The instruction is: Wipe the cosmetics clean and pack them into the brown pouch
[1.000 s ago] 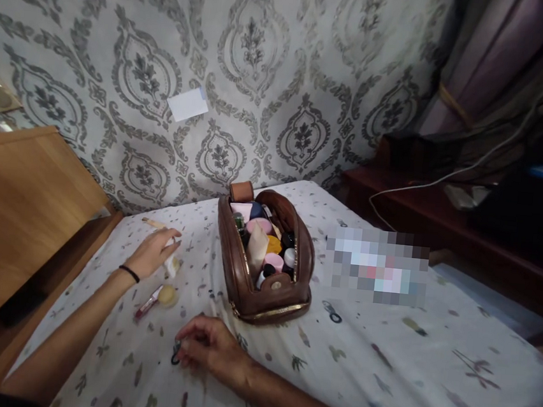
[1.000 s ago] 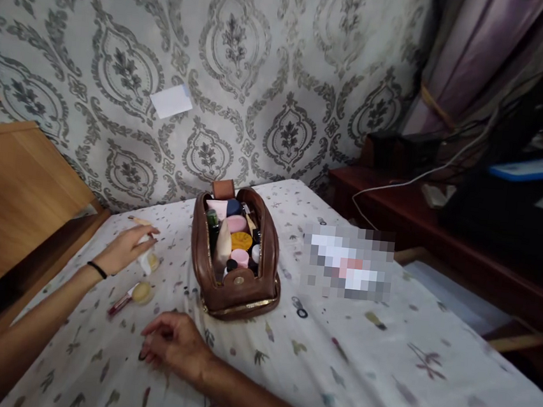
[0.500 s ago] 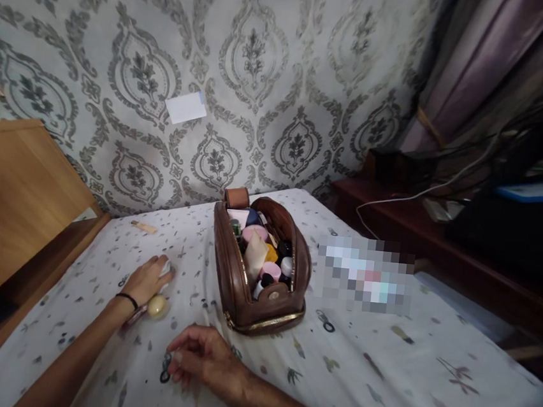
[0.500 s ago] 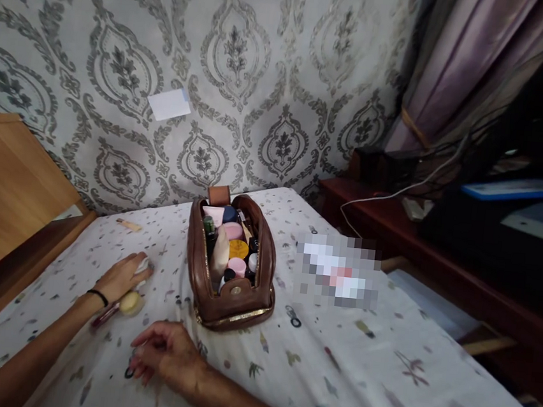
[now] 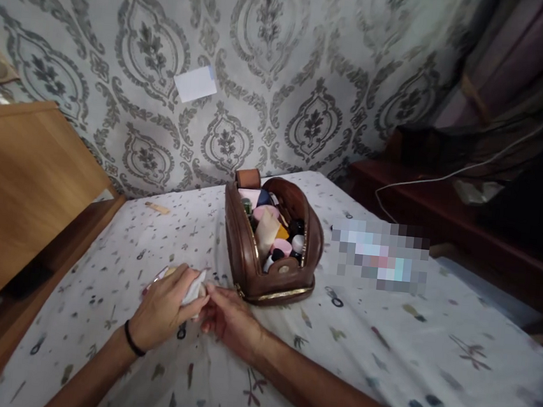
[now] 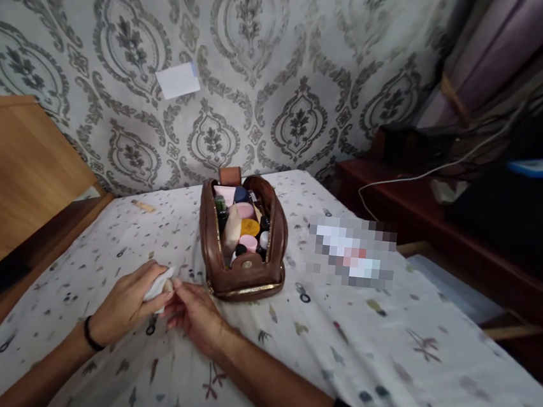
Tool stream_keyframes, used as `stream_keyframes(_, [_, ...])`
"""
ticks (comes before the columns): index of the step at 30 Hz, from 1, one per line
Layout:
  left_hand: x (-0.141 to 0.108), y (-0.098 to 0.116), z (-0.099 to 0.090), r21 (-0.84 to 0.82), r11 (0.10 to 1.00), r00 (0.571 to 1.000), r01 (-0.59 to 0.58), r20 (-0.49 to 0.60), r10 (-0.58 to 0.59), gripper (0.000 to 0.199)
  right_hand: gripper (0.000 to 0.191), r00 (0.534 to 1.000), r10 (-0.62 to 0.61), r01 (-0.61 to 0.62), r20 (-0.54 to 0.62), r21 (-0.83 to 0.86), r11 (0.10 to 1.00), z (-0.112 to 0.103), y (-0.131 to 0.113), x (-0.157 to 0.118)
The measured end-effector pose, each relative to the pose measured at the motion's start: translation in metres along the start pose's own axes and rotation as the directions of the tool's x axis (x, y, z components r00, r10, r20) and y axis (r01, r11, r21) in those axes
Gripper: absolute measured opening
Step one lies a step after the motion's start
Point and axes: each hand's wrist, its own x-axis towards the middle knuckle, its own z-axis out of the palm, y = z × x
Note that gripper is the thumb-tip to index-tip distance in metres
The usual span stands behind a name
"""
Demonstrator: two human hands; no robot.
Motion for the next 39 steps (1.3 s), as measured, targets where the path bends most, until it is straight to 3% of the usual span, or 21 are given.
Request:
stream_keyframes(5, [-0.008, 0.000, 0.005, 0.089, 0.995, 0.995, -0.047, -0.089, 0.055, 0.027, 0.048, 1.000, 0.006, -0.006, 0.012, -0.014, 1.000, 0.004, 0.000, -0.005])
stream_keyframes(10, [-0.008, 0.007, 0.004, -0.129, 0.991, 0.991, 0.017, -0.128, -0.034, 0.032, 0.047, 0.999, 0.038, -0.038, 0.017, 0.012, 0.999, 0.005, -0.001, -0.006])
stream_keyframes(17, [-0.011, 0.008, 0.004, -0.403, 0.908, 0.980, 0.115, -0.103, -0.169, 0.037, 0.046, 0.996, 0.092, -0.092, -0.002, -0.010, 0.996, 0.004, -0.001, -0.006])
stream_keyframes(22, [-0.014, 0.005, 0.008, -0.448, 0.871, 0.942, 0.201, -0.157, -0.298, 0.037, 0.045, 0.997, 0.067, -0.066, 0.038, -0.021, 0.998, 0.005, -0.003, -0.006])
stream_keyframes(28, [-0.016, 0.002, 0.015, -0.535, 0.812, 0.849, 0.234, -0.294, -0.438, 0.038, 0.042, 0.997, 0.005, -0.002, 0.083, -0.026, 1.000, 0.008, -0.005, -0.007])
stream_keyframes(31, [-0.020, 0.004, 0.024, -0.531, 0.829, 0.851, 0.177, -0.341, -0.400, 0.035, 0.042, 0.998, -0.005, 0.006, 0.060, -0.009, 1.000, 0.008, -0.004, -0.006])
stream_keyframes(34, [-0.028, 0.007, 0.037, -0.410, 0.909, 0.888, 0.077, -0.386, -0.250, 0.027, 0.040, 0.999, -0.032, 0.031, 0.035, 0.018, 0.999, 0.005, -0.004, -0.004])
stream_keyframes(39, [-0.036, 0.006, 0.049, -0.183, 0.983, 0.902, -0.032, -0.429, -0.050, 0.047, 0.037, 1.000, -0.005, 0.004, 0.012, 0.026, 1.000, 0.004, -0.006, -0.005])
